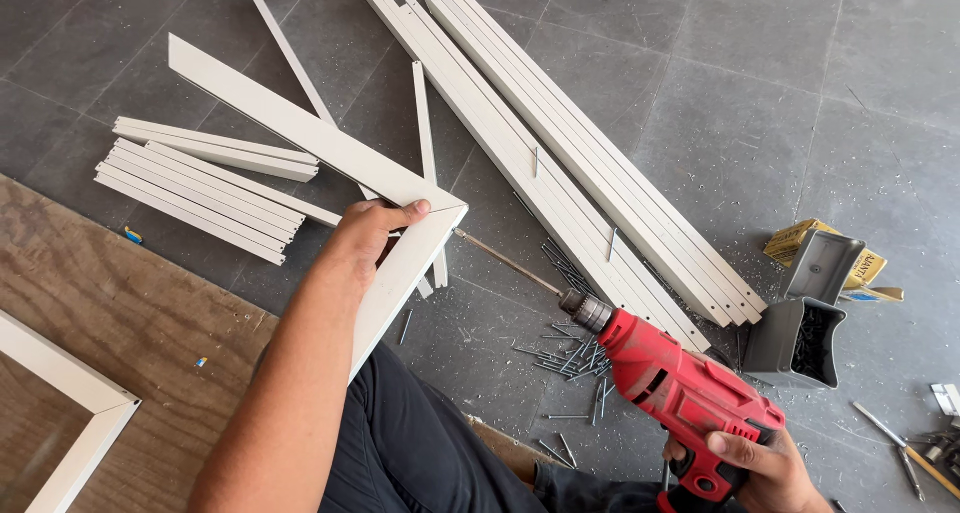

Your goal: The person assembles a white frame by joining two pieces at a right angle and securing them with screws. They use a red corded drill to drive screws into pre-drilled holes, occasionally adjusting the pieces and checking alignment.

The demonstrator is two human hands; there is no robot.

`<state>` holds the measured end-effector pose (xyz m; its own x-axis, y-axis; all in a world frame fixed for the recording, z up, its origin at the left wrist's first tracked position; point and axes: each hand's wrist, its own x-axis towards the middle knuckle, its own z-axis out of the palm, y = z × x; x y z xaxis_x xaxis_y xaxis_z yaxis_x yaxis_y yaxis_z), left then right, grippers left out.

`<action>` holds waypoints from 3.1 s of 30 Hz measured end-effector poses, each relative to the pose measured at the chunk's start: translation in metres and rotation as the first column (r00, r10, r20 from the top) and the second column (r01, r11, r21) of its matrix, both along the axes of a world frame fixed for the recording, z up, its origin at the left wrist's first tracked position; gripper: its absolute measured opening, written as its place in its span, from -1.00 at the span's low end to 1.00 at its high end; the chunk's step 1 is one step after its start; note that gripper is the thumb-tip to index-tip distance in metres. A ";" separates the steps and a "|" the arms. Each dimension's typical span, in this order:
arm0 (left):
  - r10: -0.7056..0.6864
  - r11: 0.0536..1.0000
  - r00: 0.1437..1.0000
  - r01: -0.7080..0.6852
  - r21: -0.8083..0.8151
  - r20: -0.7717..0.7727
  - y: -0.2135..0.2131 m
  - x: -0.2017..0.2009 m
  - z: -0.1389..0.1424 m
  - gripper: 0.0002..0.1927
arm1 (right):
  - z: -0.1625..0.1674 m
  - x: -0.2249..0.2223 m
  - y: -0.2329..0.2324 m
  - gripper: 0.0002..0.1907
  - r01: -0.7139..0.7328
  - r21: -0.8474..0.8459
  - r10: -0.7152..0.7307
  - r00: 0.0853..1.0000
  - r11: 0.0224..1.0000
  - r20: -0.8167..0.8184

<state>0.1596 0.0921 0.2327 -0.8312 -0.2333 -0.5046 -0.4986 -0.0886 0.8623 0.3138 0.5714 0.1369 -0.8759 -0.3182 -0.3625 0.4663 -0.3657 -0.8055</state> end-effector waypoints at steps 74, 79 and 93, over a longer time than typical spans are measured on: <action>-0.033 0.993 0.997 0.024 -0.113 -0.076 0.004 0.000 -0.005 -0.57 | -0.013 -0.003 -0.006 -0.07 0.006 -0.110 -0.006 1.000 0.994 -0.002; -0.027 0.999 0.999 0.025 -0.041 -0.027 0.006 0.002 0.002 -0.61 | -0.019 0.004 -0.005 -0.07 0.044 -0.234 -0.032 0.998 0.971 0.058; -0.098 0.995 0.994 0.099 0.032 -0.044 0.010 0.008 0.003 -0.64 | 0.010 -0.008 -0.111 -0.38 0.133 -0.127 -0.087 0.945 0.983 0.316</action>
